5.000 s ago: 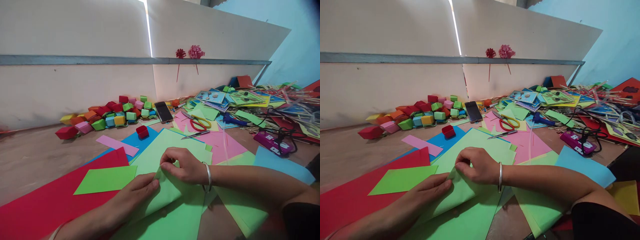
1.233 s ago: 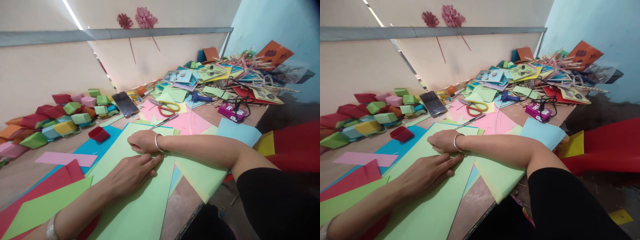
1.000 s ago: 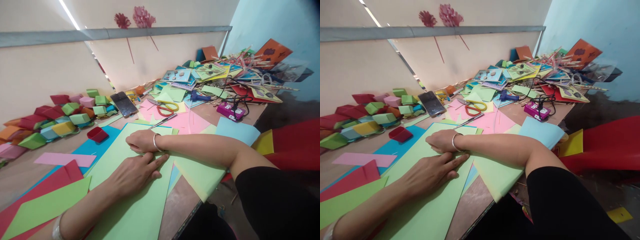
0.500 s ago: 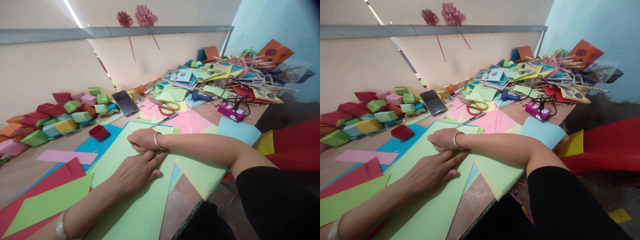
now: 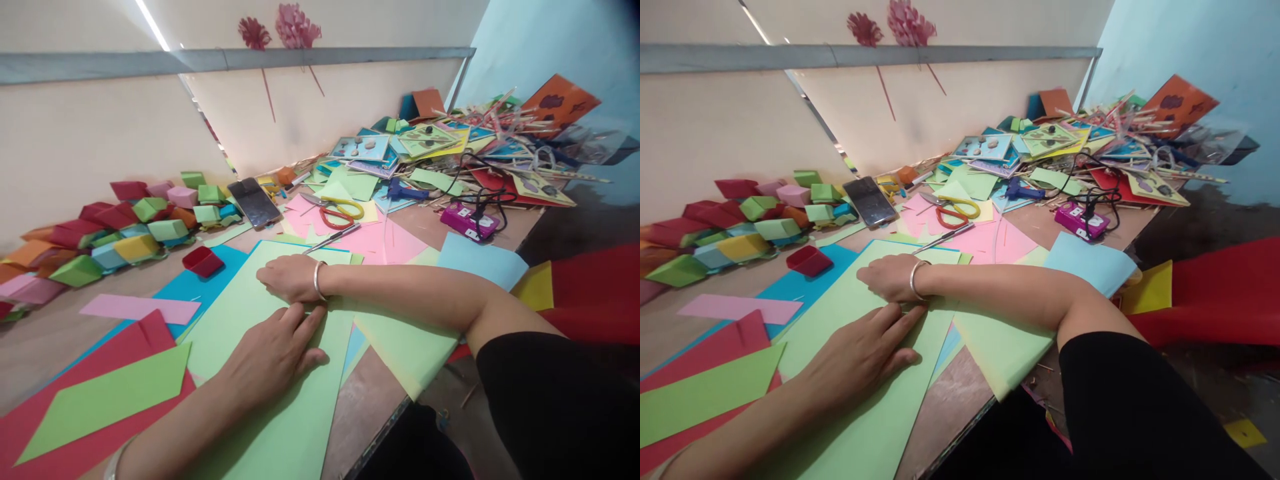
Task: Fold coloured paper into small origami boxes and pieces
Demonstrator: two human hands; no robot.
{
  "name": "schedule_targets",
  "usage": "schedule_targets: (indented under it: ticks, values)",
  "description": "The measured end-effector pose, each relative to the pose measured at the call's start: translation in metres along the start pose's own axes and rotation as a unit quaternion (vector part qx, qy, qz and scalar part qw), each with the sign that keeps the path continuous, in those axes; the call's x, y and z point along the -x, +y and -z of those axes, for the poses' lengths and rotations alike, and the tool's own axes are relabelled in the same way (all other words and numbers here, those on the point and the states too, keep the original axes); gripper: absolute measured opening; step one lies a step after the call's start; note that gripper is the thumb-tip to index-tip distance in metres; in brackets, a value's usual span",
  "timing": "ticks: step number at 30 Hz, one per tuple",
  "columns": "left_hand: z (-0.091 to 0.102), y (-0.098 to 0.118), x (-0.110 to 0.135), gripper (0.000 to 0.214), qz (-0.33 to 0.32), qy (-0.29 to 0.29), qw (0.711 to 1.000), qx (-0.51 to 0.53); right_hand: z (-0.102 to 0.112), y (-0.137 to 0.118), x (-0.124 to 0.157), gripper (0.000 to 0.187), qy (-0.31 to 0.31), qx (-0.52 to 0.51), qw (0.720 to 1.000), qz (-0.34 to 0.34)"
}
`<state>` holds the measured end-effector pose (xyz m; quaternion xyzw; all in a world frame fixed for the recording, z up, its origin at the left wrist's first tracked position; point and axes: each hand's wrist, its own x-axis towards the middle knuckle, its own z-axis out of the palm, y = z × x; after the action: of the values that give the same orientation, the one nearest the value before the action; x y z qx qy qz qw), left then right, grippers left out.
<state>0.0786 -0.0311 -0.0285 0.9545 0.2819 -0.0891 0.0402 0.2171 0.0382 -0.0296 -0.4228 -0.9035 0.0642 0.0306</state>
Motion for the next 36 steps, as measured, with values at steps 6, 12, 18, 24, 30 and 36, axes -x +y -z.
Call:
schedule_targets:
  ticks: [6, 12, 18, 24, 30, 36]
  values:
    - [-0.007, 0.001, 0.006, 0.04, -0.009, 0.066, 0.998, -0.001, -0.009, -0.007, -0.001, 0.018, 0.041, 0.032, 0.998, -0.041]
    - [-0.018, -0.004, 0.031, 0.039, 0.033, 0.11, 0.989, -0.09, -0.016, -0.008, -0.001, 0.016, 0.049, 0.048, 0.997, -0.034]
    - [-0.025, -0.019, 0.076, 0.039, 0.013, 0.164, 0.968, -0.188, -0.016, -0.007, 0.001, 0.017, 0.048, 0.055, 0.997, -0.028]
    - [-0.022, -0.013, 0.096, 0.039, -0.034, 0.15, 0.944, -0.291, -0.014, -0.008, 0.001, 0.016, 0.044, 0.047, 0.997, -0.03]
    - [-0.02, -0.009, 0.103, 0.044, 0.017, 0.116, 0.954, -0.274, -0.015, -0.007, 0.001, 0.016, 0.053, 0.027, 0.998, -0.033]
    - [0.003, -0.013, 0.104, 0.042, 0.129, 0.195, 0.952, -0.199, -0.013, -0.006, 0.004, 0.011, 0.097, -0.026, 0.994, -0.042]
